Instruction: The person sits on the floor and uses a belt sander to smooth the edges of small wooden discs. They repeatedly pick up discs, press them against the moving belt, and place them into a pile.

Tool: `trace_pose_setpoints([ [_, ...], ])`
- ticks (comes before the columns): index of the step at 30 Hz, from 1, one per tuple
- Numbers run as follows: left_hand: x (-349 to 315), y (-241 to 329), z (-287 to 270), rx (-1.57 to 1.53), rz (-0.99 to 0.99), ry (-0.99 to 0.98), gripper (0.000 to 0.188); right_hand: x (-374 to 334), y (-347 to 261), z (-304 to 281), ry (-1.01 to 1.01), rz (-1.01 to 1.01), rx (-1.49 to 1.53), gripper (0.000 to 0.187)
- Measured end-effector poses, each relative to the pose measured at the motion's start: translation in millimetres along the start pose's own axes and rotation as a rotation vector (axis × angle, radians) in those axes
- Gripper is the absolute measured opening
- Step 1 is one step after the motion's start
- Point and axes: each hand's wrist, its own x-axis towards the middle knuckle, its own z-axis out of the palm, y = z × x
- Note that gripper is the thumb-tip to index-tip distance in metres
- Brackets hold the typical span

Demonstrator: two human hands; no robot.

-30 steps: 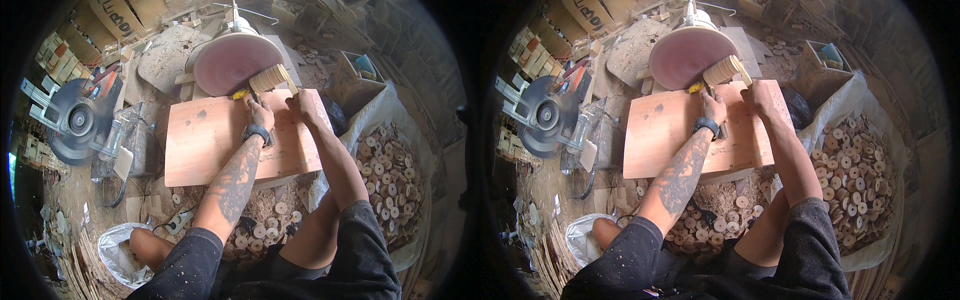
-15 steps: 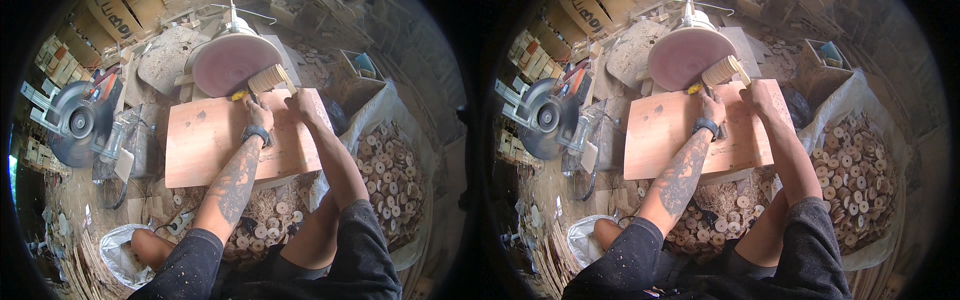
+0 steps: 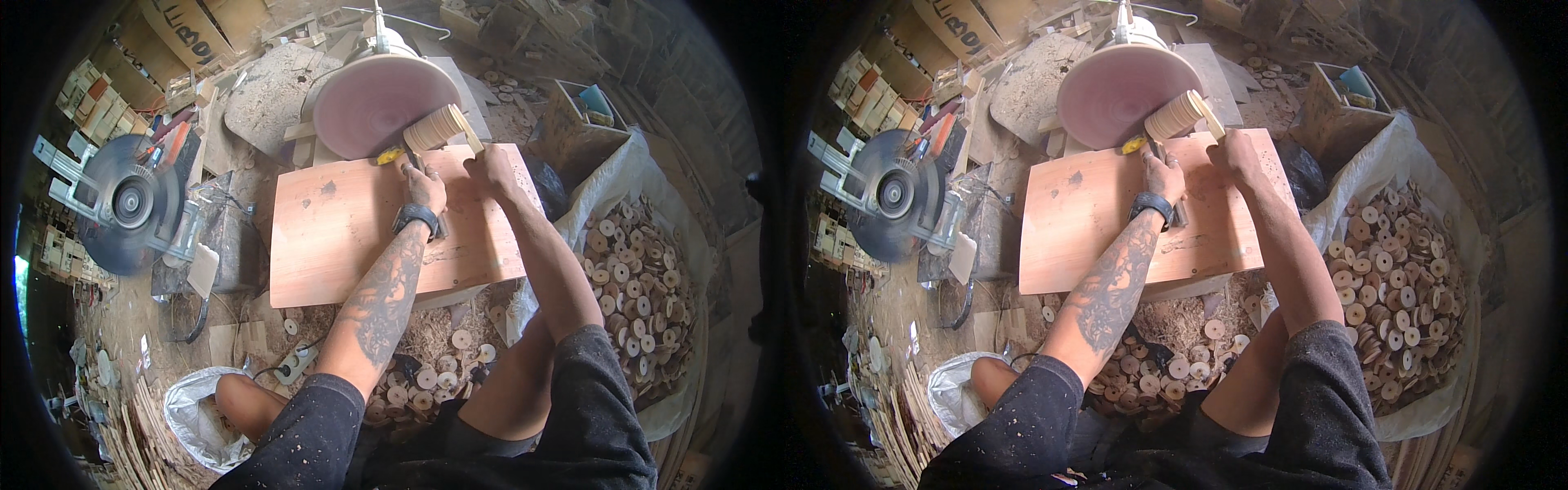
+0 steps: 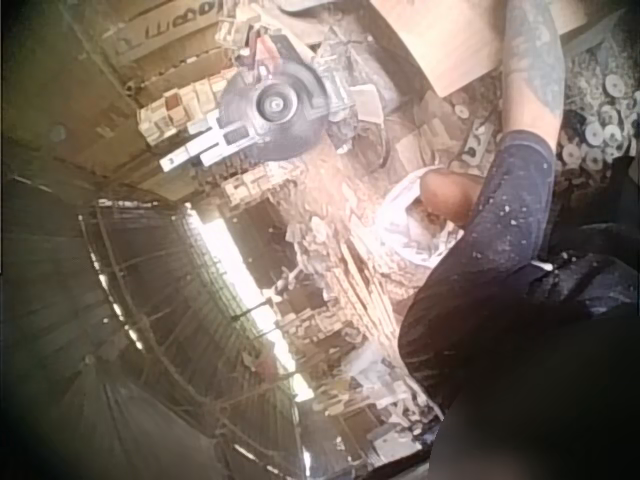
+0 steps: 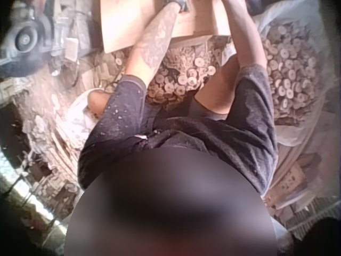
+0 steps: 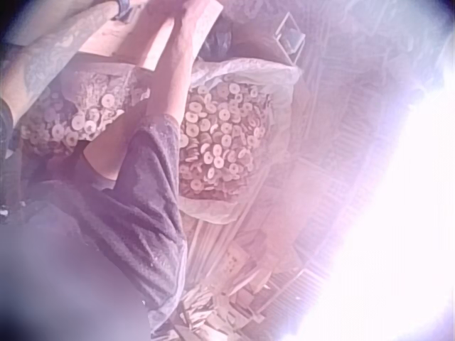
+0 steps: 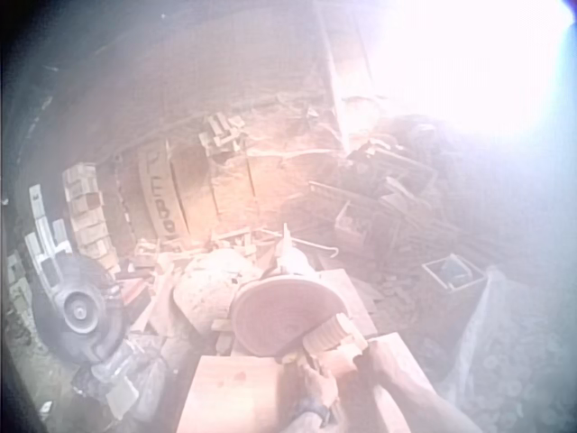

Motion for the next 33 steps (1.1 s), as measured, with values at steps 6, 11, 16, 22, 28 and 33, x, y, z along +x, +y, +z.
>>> trace_pose_setpoints([
  [6, 1.2, -2.2, 0.4, 0.018, 0.055, 0.021, 0.051, -1.2, -2.8, -0.2, 0.029, -0.008, -0.025, 0.027],
  [11, 3.4, -3.5, 0.9, 0.046, 0.007, -0.012, 0.051, -4.5, -7.2, -5.4, -0.037, 0.044, 0.043, 0.026],
  [16, 4.5, -5.5, 2.4, 0.018, 0.010, -0.046, 0.055, -3.2, -7.0, -4.8, -0.032, 0.010, -0.015, 0.026],
  [22, 6.4, -8.8, 4.4, -0.003, 0.047, 0.041, 0.060, 2.1, -1.4, 0.1, -0.042, 0.033, -0.002, 0.026],
  [28, 5.5, -6.6, 3.2, 0.017, 0.007, 0.002, 0.060, 1.3, -2.0, -1.8, -0.020, 0.031, -0.027, 0.026],
  [33, 3.3, -2.8, 1.8, 0.039, -0.002, 0.008, 0.053, 0.3, -3.6, -3.3, -0.036, 0.053, -0.023, 0.027],
])
